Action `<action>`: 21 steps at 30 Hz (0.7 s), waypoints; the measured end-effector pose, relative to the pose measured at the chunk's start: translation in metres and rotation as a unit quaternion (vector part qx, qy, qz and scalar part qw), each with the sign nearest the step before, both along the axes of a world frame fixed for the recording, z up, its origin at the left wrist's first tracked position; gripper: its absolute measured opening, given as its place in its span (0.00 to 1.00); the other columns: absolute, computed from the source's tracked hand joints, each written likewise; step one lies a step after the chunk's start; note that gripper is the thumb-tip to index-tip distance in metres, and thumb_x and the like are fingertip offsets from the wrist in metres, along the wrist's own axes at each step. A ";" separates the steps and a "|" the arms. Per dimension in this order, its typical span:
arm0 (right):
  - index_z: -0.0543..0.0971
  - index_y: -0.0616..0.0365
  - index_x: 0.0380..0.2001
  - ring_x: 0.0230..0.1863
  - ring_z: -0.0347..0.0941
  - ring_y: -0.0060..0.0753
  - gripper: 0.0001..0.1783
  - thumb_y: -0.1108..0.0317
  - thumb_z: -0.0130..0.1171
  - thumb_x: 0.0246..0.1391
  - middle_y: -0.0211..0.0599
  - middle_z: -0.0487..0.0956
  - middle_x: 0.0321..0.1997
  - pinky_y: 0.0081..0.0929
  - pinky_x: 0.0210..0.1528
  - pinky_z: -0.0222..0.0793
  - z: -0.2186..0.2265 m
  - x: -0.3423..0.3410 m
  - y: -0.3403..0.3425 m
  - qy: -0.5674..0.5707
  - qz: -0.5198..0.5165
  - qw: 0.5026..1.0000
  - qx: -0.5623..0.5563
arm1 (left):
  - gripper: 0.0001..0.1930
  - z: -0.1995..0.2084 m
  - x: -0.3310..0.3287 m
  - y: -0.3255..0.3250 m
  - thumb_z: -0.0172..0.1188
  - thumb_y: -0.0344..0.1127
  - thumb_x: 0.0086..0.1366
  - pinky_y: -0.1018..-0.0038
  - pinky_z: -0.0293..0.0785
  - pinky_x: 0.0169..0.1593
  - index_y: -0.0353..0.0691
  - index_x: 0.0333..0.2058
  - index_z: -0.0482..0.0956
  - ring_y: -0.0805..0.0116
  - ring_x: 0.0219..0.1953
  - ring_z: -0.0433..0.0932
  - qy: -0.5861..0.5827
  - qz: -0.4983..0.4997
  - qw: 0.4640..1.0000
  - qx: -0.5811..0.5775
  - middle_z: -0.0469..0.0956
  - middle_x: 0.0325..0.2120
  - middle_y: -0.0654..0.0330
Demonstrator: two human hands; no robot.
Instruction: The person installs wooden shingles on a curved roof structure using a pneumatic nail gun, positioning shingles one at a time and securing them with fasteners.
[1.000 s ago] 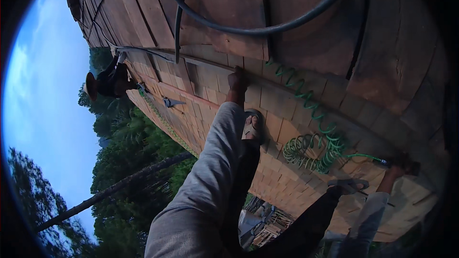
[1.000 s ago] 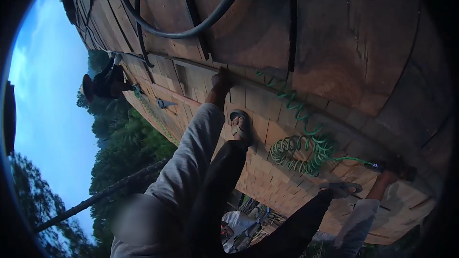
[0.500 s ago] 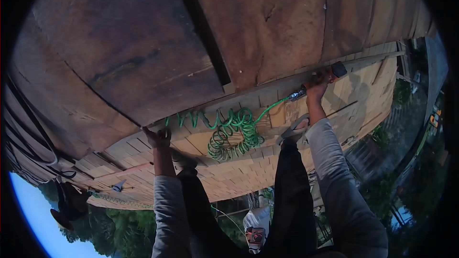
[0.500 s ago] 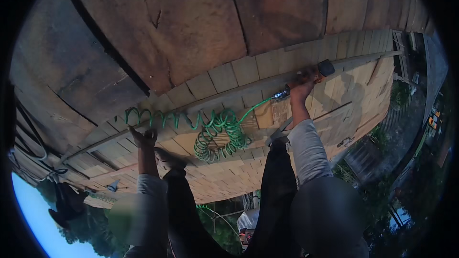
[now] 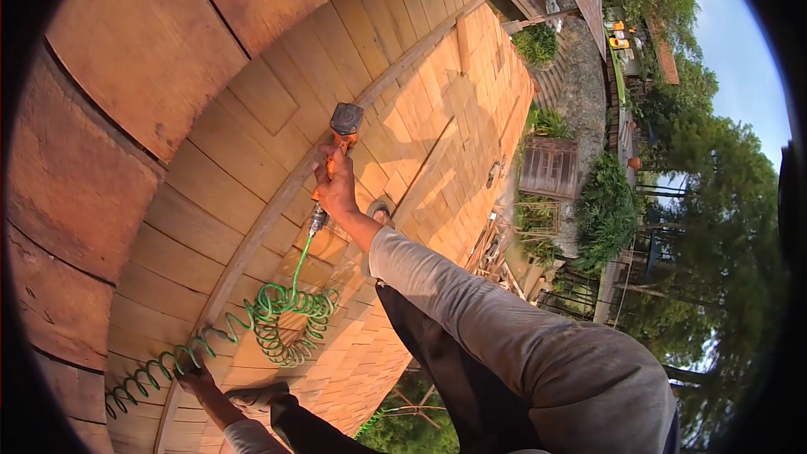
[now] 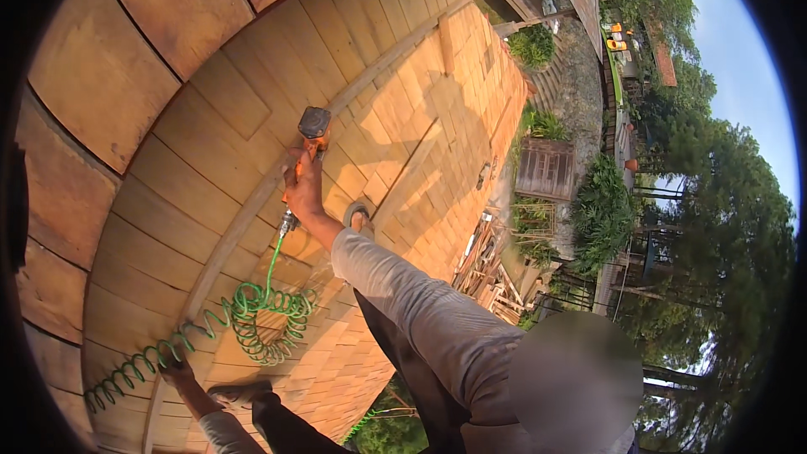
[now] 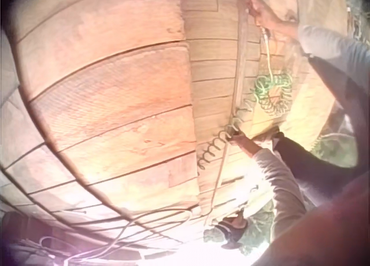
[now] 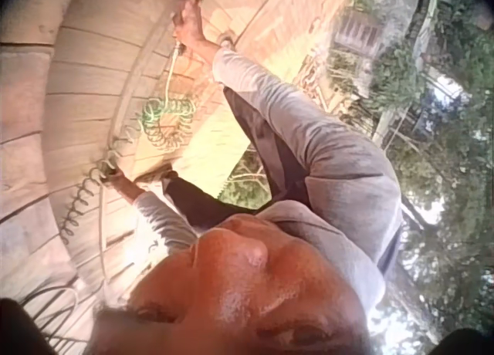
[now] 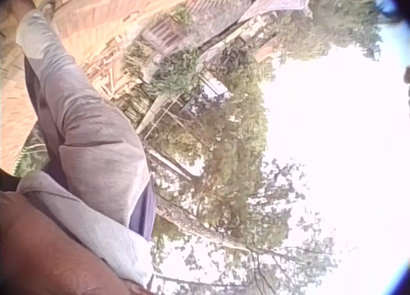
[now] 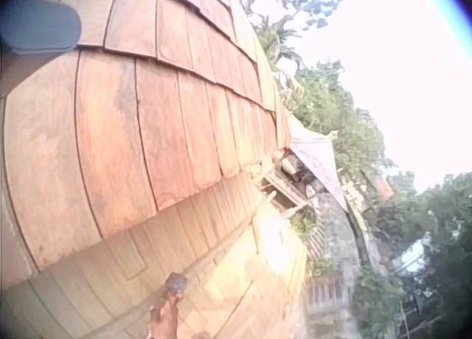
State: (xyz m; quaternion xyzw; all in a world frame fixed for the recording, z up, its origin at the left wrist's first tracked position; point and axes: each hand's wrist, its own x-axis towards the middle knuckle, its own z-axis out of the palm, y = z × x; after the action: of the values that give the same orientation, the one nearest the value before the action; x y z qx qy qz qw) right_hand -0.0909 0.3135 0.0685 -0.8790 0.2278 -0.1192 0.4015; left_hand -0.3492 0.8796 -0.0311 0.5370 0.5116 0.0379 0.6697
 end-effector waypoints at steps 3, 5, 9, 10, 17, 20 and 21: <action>0.71 0.57 0.56 0.48 0.68 0.34 0.20 0.80 0.52 0.60 0.42 0.69 0.50 0.32 0.50 0.69 -0.007 -0.011 -0.024 -0.044 -0.036 0.990 0.126 | 0.25 -0.002 0.008 -0.024 0.62 0.46 0.65 0.60 0.84 0.50 0.32 0.53 0.74 0.56 0.48 0.80 0.030 0.044 0.998 -0.030 0.79 0.47 0.51; 0.71 0.58 0.55 0.48 0.70 0.35 0.22 0.83 0.52 0.58 0.44 0.71 0.49 0.31 0.45 0.72 0.002 -0.003 -0.003 -0.026 -0.043 0.996 0.071 | 0.28 0.016 0.013 0.001 0.61 0.49 0.66 0.58 0.83 0.51 0.32 0.55 0.72 0.54 0.51 0.78 0.037 0.069 0.997 0.026 0.76 0.51 0.50; 0.70 0.53 0.55 0.44 0.70 0.35 0.24 0.84 0.53 0.56 0.38 0.71 0.46 0.28 0.42 0.73 -0.052 -0.002 -0.050 -0.055 -0.018 0.989 0.134 | 0.32 0.039 0.017 -0.056 0.61 0.53 0.67 0.56 0.83 0.53 0.30 0.57 0.69 0.53 0.53 0.77 0.009 0.199 0.977 -0.076 0.74 0.53 0.48; 0.68 0.50 0.56 0.46 0.69 0.36 0.27 0.84 0.54 0.54 0.38 0.69 0.48 0.30 0.42 0.74 -0.064 -0.015 -0.069 -0.023 -0.028 0.999 -0.032 | 0.33 0.053 0.029 -0.095 0.60 0.54 0.67 0.56 0.82 0.54 0.29 0.56 0.69 0.53 0.53 0.77 -0.004 0.302 0.934 -0.192 0.74 0.53 0.48; 0.58 0.41 0.63 0.59 0.63 0.47 0.35 0.79 0.56 0.55 0.37 0.60 0.60 0.46 0.47 0.81 -0.105 0.033 -0.124 -0.107 -0.181 0.932 0.295 | 0.37 0.054 0.086 -0.150 0.59 0.60 0.66 0.49 0.75 0.61 0.34 0.60 0.67 0.53 0.53 0.77 0.000 0.162 0.975 -0.151 0.72 0.55 0.50; 0.70 0.52 0.54 0.57 0.64 0.54 0.28 0.60 0.66 0.51 0.45 0.67 0.59 0.48 0.56 0.74 -0.094 0.034 -0.142 -0.145 -0.308 0.867 0.363 | 0.31 0.071 0.072 -0.177 0.55 0.56 0.70 0.55 0.81 0.56 0.40 0.61 0.67 0.51 0.54 0.76 0.052 0.187 0.967 -0.164 0.72 0.56 0.50; 0.72 0.54 0.51 0.57 0.65 0.54 0.28 0.56 0.68 0.49 0.47 0.68 0.58 0.47 0.58 0.72 -0.083 0.029 -0.171 -0.048 -0.275 0.926 0.255 | 0.29 0.070 0.068 -0.189 0.54 0.56 0.71 0.58 0.83 0.54 0.42 0.61 0.68 0.51 0.53 0.76 0.065 0.188 0.961 -0.192 0.72 0.55 0.50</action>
State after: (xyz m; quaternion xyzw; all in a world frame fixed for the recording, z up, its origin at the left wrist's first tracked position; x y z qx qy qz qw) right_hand -0.0617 0.1421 -0.0142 -0.6434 0.4633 -0.2050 0.5739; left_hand -0.2813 0.6904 0.0388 0.2936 0.6435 0.0287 0.7063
